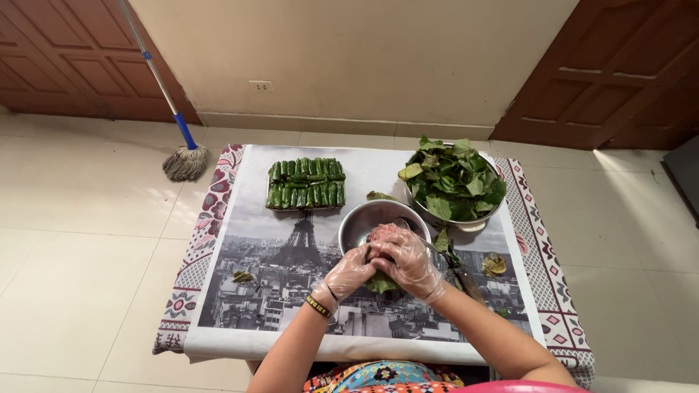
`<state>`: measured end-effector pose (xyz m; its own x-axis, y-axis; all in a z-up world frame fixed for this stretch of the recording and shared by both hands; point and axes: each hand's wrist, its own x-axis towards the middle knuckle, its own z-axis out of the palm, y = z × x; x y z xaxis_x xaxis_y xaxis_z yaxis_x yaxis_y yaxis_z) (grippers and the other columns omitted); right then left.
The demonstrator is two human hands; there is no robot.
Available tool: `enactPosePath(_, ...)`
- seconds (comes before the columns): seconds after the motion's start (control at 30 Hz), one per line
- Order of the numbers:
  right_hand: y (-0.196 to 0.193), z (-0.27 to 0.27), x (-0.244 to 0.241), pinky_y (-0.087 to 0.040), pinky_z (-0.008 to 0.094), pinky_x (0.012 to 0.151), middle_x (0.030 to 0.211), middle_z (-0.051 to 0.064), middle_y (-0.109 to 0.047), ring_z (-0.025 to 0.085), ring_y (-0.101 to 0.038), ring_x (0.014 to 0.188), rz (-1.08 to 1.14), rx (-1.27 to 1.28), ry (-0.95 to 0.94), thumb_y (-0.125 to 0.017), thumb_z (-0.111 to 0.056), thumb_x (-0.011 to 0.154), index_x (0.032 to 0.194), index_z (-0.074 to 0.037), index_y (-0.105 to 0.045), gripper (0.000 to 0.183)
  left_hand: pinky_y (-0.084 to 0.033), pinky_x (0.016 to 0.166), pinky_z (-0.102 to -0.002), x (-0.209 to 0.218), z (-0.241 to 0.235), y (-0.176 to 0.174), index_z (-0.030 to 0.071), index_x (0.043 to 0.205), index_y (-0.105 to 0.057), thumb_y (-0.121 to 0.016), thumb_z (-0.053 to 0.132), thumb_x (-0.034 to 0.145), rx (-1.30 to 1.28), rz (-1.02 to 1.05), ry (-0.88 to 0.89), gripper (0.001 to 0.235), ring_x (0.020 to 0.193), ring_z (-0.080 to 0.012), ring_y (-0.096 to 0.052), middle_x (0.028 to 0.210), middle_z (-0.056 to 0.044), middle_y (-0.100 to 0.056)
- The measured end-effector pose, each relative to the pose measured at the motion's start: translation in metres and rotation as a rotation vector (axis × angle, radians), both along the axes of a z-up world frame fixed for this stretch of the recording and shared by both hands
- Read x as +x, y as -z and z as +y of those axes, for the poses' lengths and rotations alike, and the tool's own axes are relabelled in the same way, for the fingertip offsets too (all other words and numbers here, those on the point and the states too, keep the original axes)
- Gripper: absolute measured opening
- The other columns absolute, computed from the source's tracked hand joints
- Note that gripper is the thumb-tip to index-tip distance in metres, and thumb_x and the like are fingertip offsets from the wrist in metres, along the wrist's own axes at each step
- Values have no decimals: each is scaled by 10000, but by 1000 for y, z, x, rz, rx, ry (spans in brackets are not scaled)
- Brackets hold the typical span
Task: The person places ground meat onto green leaves and rolls them into cylinders, arranging the completed rolls in rows on a tray.
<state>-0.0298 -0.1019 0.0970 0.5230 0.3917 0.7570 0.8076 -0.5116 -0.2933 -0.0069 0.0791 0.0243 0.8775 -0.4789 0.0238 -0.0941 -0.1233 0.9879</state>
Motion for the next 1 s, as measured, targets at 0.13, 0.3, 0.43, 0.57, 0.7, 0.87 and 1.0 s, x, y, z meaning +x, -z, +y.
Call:
enactPosePath(0.13, -2, 4, -2, -521, 469, 1020, 1113, 106, -688, 341, -662, 1114, -7, -5, -7, -798, -85, 828, 1119, -71, -689, 312, -543, 743, -375, -3, -7, 1, -47, 1086, -611, -598, 117, 859, 176, -102, -44, 280, 807, -261, -677, 899, -205, -691)
enactPosePath(0.3, 2, 4, -1, -522, 461, 1005, 1107, 88, -692, 326, -661, 1119, 24, -11, 19, -803, -107, 844, 1144, -85, -710, 314, -539, 757, -367, -1, -7, -1, -72, 1068, -621, -597, 120, 850, 165, -137, -62, 292, 826, -247, -682, 910, -214, -699)
enactPosePath(0.43, -7, -5, -2, -494, 469, 991, 1075, 69, -711, 309, -651, 1098, 32, -111, -39, -808, -141, 834, 1214, -89, -705, 398, -532, 708, -321, 0, 2, 6, -36, 1147, -620, -581, 101, 828, -18, 54, 16, 349, 802, -132, -610, 896, -115, -695)
enactPosePath(0.57, -3, -8, -1, -486, 463, 1009, 1113, 87, -690, 329, -623, 1174, 4, -155, -47, -774, -151, 858, 1263, -102, -688, 417, -488, 676, -291, 0, 2, 13, -75, 1211, -622, -594, 76, 876, -144, 146, 77, 368, 805, -98, -520, 899, -54, -623)
enactPosePath(0.7, 21, -19, 11, -510, 422, 1049, 1156, 32, -685, 243, -625, 1182, 298, 145, -98, -638, -170, 967, 1328, -93, -665, 369, -526, 760, -262, 2, 6, -4, 24, 1406, -519, -580, 55, 867, -114, 112, 49, 543, 868, -93, -581, 1009, -30, -658)
enactPosePath(0.87, 42, -33, 6, -566, 350, 950, 1209, 103, -620, 202, -630, 1131, 559, 430, -85, -653, -196, 1013, 1213, -88, -710, 234, -542, 878, -261, 0, 10, -27, 23, 1432, -527, -550, 16, 878, -292, 225, 137, 555, 985, -90, -605, 1172, -28, -679)
enactPosePath(1.0, 31, -19, 0, -575, 368, 937, 1126, 79, -676, 221, -653, 1054, 261, 111, 76, -733, -177, 916, 1192, -99, -695, 289, -518, 969, -244, -3, 9, -34, 12, 1395, -541, -673, 100, 929, -333, 135, 159, 493, 1108, -67, -598, 1242, -9, -664)
